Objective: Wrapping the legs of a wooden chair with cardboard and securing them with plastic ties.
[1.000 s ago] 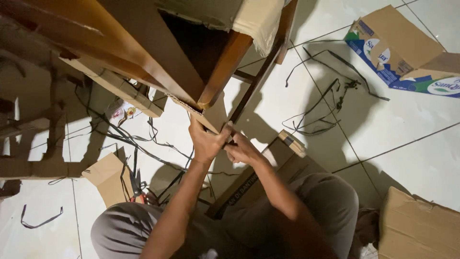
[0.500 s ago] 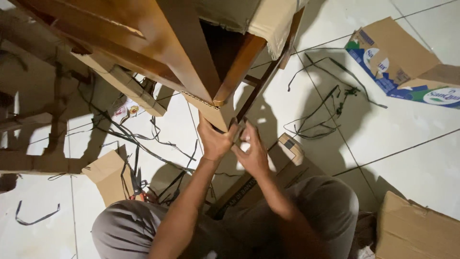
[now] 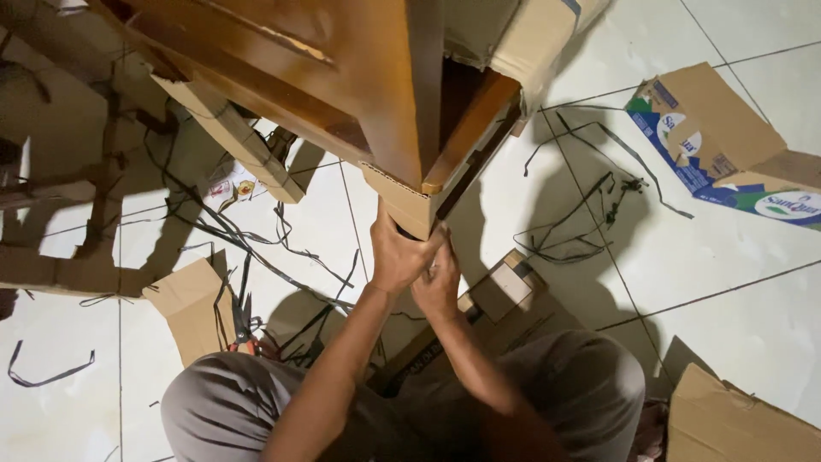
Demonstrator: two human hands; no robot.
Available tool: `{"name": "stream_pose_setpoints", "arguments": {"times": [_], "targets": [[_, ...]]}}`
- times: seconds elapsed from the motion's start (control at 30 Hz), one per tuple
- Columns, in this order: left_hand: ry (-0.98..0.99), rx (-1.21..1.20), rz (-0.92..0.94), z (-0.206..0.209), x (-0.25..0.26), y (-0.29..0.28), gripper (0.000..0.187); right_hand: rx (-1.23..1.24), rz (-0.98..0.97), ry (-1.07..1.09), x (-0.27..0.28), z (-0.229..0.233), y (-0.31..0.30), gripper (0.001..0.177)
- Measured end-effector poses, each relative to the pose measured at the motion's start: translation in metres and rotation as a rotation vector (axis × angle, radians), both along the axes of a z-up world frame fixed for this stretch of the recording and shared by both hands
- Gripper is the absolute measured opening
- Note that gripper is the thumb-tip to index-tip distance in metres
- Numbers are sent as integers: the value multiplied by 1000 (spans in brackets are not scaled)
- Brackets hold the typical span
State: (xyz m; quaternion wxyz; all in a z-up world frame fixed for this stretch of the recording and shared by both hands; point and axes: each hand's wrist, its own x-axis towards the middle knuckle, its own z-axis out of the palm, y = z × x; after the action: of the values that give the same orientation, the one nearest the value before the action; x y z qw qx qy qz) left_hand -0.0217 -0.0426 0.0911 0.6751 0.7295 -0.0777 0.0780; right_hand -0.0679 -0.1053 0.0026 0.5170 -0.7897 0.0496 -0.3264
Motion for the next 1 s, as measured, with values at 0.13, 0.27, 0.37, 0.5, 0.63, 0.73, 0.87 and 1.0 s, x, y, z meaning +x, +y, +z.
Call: {"name": "stream_pose_setpoints", "arguments": {"times": [0.13,0.27,0.37,0.5,0.63,0.73,0.87,1.0], "targets": [[30,3,-31,-17,9,5,59,116,222,-8,3,-9,-20,42],[21,-11,-76,-13,11,10,57,142,318,-12,2,29,-25,33],[26,-47,-75,-7,7,10,56,173,350,8,3,13,-30,33],[-1,-60,-32,-9,5,5,50,106,386,52,-3,28,-42,35],[-23,-75,-30,-7,6,8,48,-40,456,191,-2,24,-54,39],[-17,-87,-52,3,4,10,47,-68,435,221,5,23,-45,45],[-54,-143,-127,-2,9,15,49,-66,380,189,27,24,-30,46],[-31,-201,-140,-9,11,17,44,-75,339,174,33,22,-23,48]]}}
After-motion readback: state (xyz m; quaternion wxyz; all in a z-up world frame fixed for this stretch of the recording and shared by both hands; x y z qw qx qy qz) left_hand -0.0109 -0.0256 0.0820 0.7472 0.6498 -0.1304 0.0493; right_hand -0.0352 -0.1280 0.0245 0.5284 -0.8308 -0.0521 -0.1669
